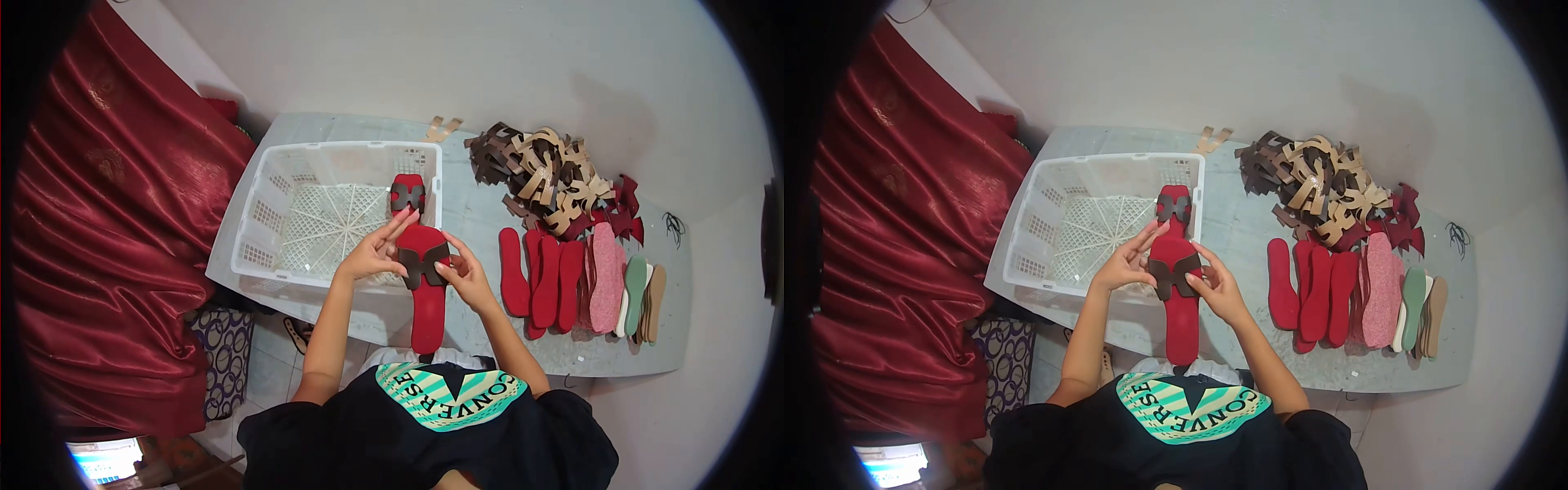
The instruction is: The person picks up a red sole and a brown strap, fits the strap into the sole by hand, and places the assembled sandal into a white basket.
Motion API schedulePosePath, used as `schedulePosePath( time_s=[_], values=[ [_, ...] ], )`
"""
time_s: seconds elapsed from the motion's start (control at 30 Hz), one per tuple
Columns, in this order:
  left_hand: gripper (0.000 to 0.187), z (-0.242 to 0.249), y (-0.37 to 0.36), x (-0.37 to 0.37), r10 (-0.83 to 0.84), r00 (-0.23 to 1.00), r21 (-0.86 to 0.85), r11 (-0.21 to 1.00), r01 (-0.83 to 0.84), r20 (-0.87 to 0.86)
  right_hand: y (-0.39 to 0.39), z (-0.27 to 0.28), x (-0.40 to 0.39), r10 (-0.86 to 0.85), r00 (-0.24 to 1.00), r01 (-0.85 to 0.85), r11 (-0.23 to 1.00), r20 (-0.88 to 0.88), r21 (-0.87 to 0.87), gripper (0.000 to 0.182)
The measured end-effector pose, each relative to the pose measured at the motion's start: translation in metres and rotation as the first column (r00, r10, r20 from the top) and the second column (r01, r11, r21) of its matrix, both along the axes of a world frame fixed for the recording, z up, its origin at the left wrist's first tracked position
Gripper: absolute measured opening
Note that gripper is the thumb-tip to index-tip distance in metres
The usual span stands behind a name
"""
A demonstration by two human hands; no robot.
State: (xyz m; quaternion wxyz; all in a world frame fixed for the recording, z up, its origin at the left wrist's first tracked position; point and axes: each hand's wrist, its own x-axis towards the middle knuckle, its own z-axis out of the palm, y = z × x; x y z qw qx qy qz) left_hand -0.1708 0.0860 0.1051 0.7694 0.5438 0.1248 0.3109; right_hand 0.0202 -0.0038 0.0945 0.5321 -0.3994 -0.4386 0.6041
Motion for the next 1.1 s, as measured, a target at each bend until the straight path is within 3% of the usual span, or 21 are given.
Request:
schedulePosePath(
  time_s=[0.07,0.13,0.17,0.23,0.57,0.83,1.07,1.1],
  values=[
    [0.088,0.002,0.003,0.001,0.034,0.999,0.012,0.999,-0.034,-0.030,0.003,-0.001,0.002,0.011,1.000,-0.011,1.000,0.018,-0.011,0.052],
    [0.082,-0.002,0.010,-0.004,0.023,0.971,0.147,0.989,0.013,-0.239,0.006,-0.010,0.003,0.057,0.997,-0.061,0.994,-0.043,-0.092,0.055],
    [0.082,-0.007,0.011,-0.006,0.022,0.970,0.143,0.990,0.013,-0.241,0.006,-0.015,0.004,0.057,0.997,-0.061,0.994,-0.044,-0.095,0.055],
    [0.075,-0.014,0.009,-0.008,0.075,0.905,0.118,0.993,-0.027,-0.419,0.004,-0.024,0.004,0.095,0.995,-0.099,0.984,-0.035,-0.145,0.055],
    [0.066,-0.006,-0.001,-0.011,0.224,0.879,0.316,0.945,-0.090,-0.420,0.000,-0.039,-0.003,0.070,0.997,-0.070,0.997,-0.023,-0.021,0.056],
    [0.062,-0.006,0.000,-0.011,0.239,0.851,0.342,0.937,-0.075,-0.467,-0.007,-0.025,-0.003,0.056,0.995,-0.066,0.991,-0.086,-0.118,0.059],
    [0.062,-0.015,-0.010,-0.010,0.189,0.898,0.240,0.966,-0.097,-0.396,-0.011,-0.032,-0.005,-0.003,0.995,-0.007,0.996,-0.102,-0.090,0.058],
    [0.061,-0.019,-0.016,-0.004,0.236,0.917,0.177,0.966,-0.187,-0.322,-0.010,-0.033,-0.003,-0.013,0.994,0.000,0.993,-0.106,-0.122,0.057]
  ],
)
